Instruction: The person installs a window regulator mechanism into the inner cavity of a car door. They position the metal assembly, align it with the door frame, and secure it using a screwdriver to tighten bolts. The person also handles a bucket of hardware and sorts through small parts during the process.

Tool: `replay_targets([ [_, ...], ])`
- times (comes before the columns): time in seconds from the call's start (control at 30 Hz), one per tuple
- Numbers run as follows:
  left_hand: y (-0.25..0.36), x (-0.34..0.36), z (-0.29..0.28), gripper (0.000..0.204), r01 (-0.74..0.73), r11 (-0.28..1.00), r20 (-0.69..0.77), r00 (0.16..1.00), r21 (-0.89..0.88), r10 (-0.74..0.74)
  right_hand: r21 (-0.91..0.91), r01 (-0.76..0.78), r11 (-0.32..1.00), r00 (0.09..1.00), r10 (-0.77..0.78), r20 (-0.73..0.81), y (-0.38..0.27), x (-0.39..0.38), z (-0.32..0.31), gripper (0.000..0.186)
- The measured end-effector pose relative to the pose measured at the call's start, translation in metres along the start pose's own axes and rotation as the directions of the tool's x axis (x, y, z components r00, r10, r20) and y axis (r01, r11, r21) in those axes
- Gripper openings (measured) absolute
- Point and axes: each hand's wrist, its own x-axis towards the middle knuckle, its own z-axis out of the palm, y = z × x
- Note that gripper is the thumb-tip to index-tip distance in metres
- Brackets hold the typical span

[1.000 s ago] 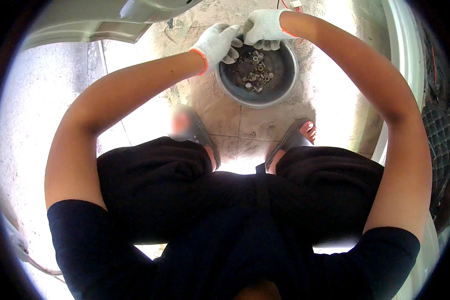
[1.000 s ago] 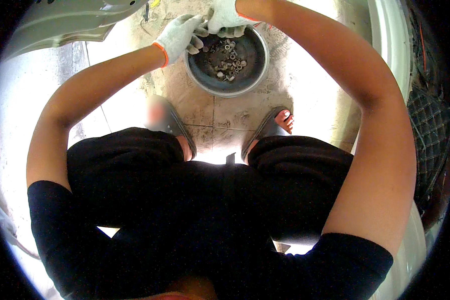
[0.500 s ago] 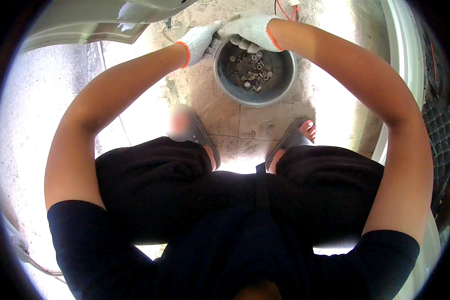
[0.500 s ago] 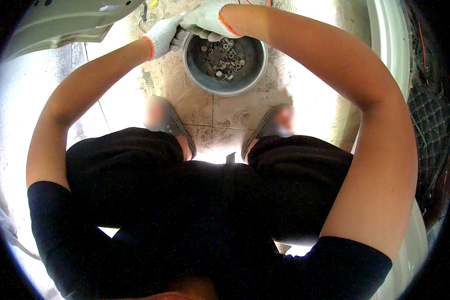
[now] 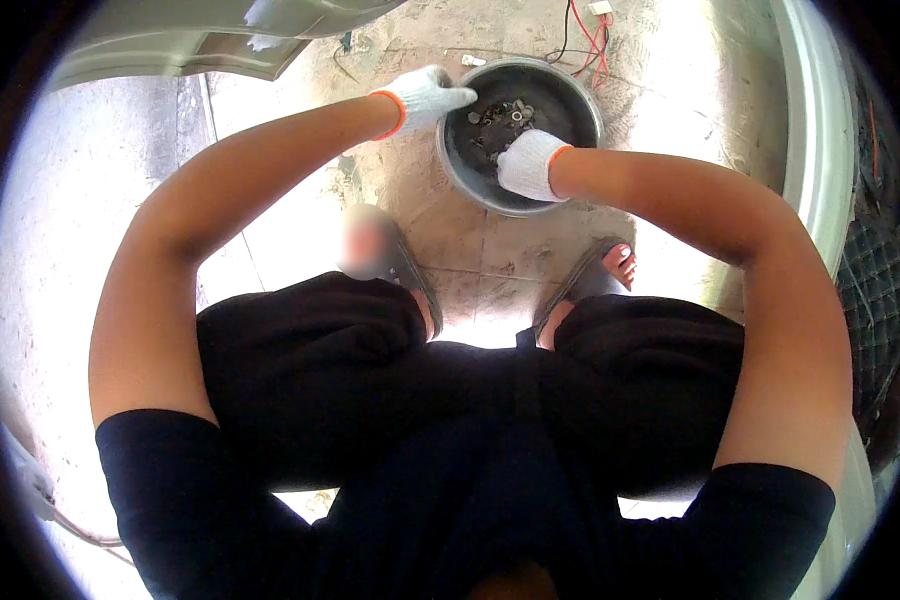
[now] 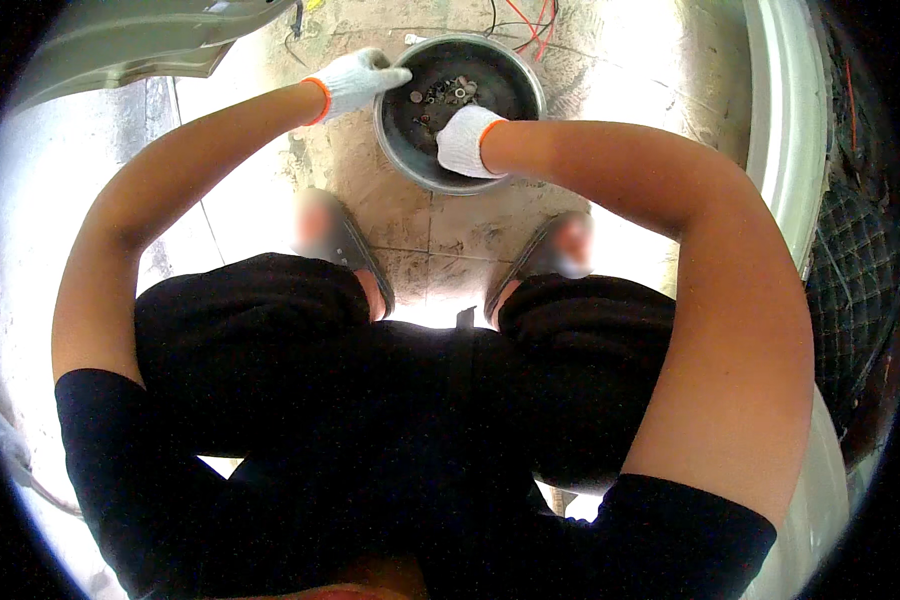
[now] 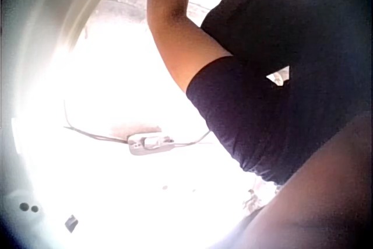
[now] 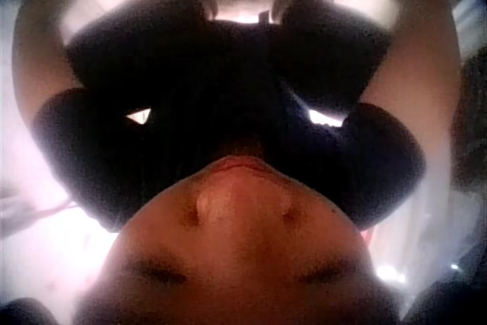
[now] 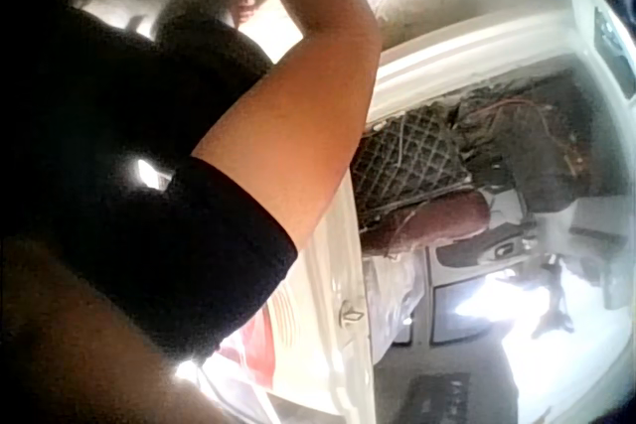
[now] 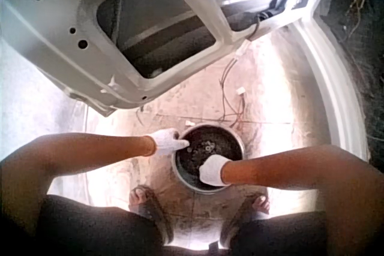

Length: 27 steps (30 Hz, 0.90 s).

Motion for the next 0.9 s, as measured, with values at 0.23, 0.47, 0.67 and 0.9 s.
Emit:
replay_targets([
  [0.23,0.010,-0.015,-0.004,0.062,-0.051,0.919,0.125,0.992,0.392,0.002,0.002,-0.040,0.999,0.998,0.040,-0.039,0.008,-0.005,0.003,0.019],
  [0.47,0.015,-0.018,-0.012,0.060,-0.092,0.862,0.279,0.959,0.499,-0.060,0.065,-0.229,0.971,0.973,0.228,0.028,0.042,-0.008,-0.026,0.021],
  [0.67,0.009,-0.022,-0.009,0.060,-0.145,0.888,0.214,0.975,0.437,0.053,0.128,-0.226,0.966,0.971,0.234,-0.049,0.048,-0.005,-0.043,0.031],
  [0.9,0.004,-0.016,-0.006,0.060,-0.139,0.875,0.199,0.979,0.464,0.050,0.160,-0.054,0.986,0.995,0.067,-0.079,0.021,0.006,-0.006,0.042],
])
